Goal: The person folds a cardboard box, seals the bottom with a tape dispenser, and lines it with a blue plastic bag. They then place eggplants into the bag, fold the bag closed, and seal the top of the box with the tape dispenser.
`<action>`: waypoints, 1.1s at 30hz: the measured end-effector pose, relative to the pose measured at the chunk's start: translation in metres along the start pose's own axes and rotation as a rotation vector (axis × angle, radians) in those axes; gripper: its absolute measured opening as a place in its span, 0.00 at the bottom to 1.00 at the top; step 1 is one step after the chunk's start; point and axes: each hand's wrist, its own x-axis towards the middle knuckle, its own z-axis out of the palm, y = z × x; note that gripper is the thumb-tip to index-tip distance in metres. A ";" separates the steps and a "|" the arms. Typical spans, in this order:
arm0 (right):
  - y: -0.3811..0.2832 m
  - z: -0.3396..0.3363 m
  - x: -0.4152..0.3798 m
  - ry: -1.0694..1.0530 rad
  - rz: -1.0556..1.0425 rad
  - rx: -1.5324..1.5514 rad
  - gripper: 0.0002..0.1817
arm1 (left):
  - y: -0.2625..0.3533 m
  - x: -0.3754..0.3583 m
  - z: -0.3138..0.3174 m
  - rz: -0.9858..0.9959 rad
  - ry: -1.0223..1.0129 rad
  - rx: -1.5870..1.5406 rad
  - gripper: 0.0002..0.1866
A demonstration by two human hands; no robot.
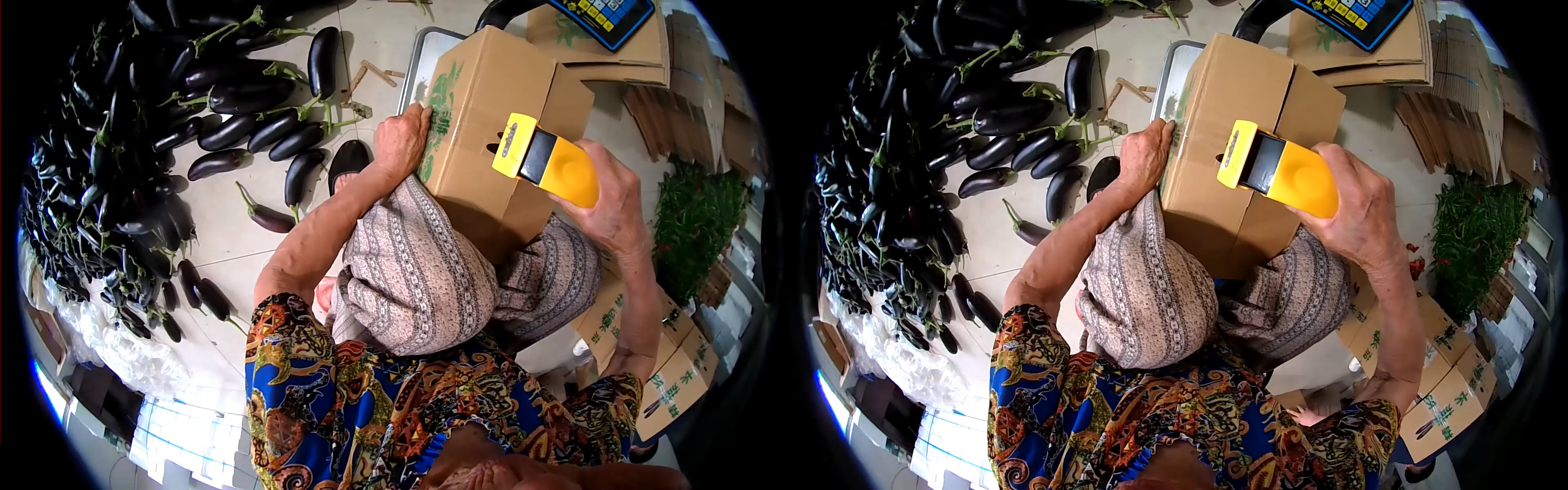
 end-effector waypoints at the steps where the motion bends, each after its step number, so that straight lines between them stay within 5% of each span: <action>1: 0.001 0.001 0.000 0.003 -0.013 0.006 0.31 | -0.018 -0.002 0.014 0.007 -0.063 0.054 0.15; 5: 0.006 0.003 -0.002 0.032 -0.032 -0.010 0.33 | -0.024 -0.003 0.010 -0.052 -0.078 -0.050 0.13; 7: 0.007 0.004 -0.006 0.053 -0.034 -0.026 0.33 | -0.007 0.016 0.001 -0.150 0.088 -0.291 0.12; 9: 0.007 0.005 -0.008 0.075 -0.050 -0.035 0.34 | 0.016 0.040 -0.003 -0.045 0.234 -0.587 0.16; 10: 0.008 0.005 -0.009 0.074 -0.048 -0.020 0.33 | 0.029 0.037 -0.009 0.130 0.129 -0.551 0.19; 13: 0.010 0.006 -0.010 0.118 -0.068 0.010 0.33 | -0.010 0.046 0.016 0.049 0.022 -0.253 0.17; 15: 0.011 0.009 -0.011 0.150 -0.082 0.010 0.32 | 0.022 0.070 -0.014 0.025 0.173 -0.302 0.15; 17: 0.013 0.012 -0.014 0.166 -0.076 0.028 0.31 | 0.077 0.099 -0.060 0.432 0.303 -0.274 0.15; 21: 0.017 0.015 -0.014 0.221 -0.096 0.014 0.28 | 0.143 0.116 -0.057 0.884 0.075 0.282 0.27; 26: 0.021 0.023 -0.012 0.254 -0.141 0.017 0.26 | 0.146 0.126 -0.048 1.053 0.088 0.451 0.26; 33: 0.027 0.024 -0.017 0.226 -0.140 0.017 0.28 | 0.134 0.134 -0.044 1.001 0.023 0.460 0.20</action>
